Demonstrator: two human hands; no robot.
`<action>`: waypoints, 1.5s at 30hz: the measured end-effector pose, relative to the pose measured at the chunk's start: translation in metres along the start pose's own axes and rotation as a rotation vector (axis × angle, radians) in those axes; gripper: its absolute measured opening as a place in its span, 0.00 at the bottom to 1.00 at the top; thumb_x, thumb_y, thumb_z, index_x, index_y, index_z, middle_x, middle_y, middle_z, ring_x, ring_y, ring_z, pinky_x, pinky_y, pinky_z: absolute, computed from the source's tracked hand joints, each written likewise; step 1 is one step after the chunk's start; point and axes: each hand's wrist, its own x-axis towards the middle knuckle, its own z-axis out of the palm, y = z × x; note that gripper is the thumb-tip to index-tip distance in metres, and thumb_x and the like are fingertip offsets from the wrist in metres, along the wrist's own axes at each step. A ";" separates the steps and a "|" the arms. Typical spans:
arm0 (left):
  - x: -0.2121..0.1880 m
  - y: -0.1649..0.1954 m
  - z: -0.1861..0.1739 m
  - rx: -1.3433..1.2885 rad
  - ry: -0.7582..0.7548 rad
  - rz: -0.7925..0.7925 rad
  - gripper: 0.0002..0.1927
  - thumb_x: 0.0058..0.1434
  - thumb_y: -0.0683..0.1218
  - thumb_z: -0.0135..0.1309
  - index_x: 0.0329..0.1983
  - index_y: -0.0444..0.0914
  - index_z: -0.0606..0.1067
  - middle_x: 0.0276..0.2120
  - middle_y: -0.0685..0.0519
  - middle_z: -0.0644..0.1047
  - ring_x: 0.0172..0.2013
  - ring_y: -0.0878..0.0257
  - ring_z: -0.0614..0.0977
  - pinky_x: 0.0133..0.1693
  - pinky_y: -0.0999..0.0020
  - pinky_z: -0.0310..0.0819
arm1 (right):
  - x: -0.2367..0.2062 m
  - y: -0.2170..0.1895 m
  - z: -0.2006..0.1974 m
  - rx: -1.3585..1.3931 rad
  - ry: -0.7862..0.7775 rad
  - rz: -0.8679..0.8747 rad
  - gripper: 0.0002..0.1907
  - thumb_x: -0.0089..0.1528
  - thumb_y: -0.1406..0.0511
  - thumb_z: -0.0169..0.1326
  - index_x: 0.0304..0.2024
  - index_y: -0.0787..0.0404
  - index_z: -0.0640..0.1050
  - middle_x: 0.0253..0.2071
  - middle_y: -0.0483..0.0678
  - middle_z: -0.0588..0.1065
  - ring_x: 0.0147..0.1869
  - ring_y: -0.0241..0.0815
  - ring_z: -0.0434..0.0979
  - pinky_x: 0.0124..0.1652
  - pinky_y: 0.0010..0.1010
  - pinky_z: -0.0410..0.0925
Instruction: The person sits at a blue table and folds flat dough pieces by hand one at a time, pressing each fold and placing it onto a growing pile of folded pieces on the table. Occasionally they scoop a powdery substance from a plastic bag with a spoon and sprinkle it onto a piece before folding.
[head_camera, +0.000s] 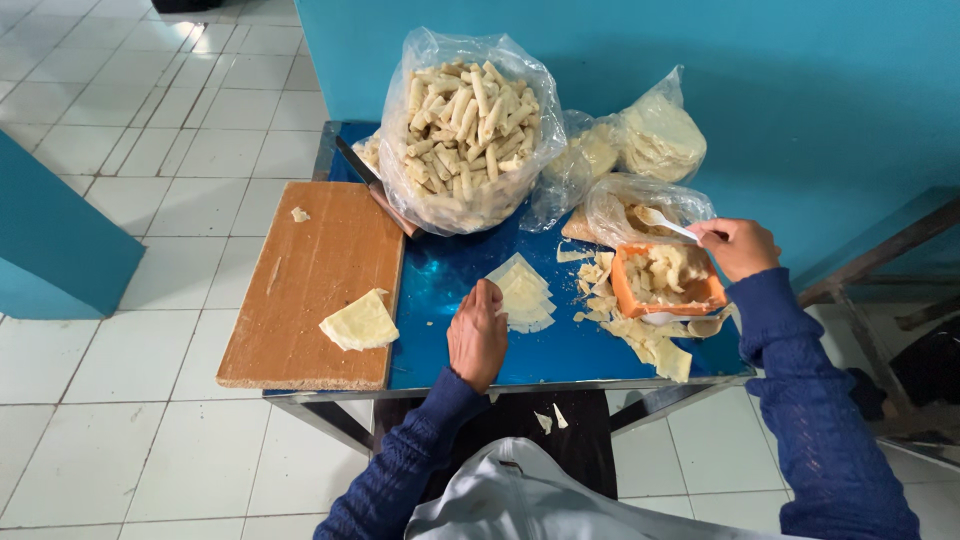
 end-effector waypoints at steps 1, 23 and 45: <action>0.000 0.000 0.001 -0.005 -0.005 -0.011 0.18 0.51 0.33 0.58 0.41 0.36 0.65 0.35 0.43 0.75 0.36 0.44 0.79 0.35 0.52 0.72 | -0.001 -0.001 0.001 -0.053 0.026 -0.056 0.09 0.65 0.63 0.57 0.46 0.51 0.85 0.35 0.46 0.82 0.35 0.47 0.81 0.38 0.38 0.69; -0.003 -0.009 0.009 -0.080 0.036 0.011 0.24 0.53 0.31 0.55 0.52 0.34 0.65 0.33 0.46 0.76 0.36 0.47 0.81 0.35 0.56 0.74 | -0.032 0.022 0.034 0.244 -0.168 -0.264 0.11 0.65 0.66 0.56 0.49 0.54 0.84 0.33 0.44 0.82 0.30 0.31 0.74 0.30 0.26 0.67; 0.000 -0.017 0.015 -0.222 0.015 -0.081 0.31 0.50 0.29 0.60 0.55 0.35 0.63 0.33 0.47 0.73 0.31 0.55 0.79 0.33 0.63 0.75 | -0.131 -0.046 0.090 -0.490 0.269 -0.921 0.13 0.61 0.68 0.57 0.47 0.53 0.81 0.39 0.39 0.73 0.46 0.36 0.72 0.49 0.43 0.52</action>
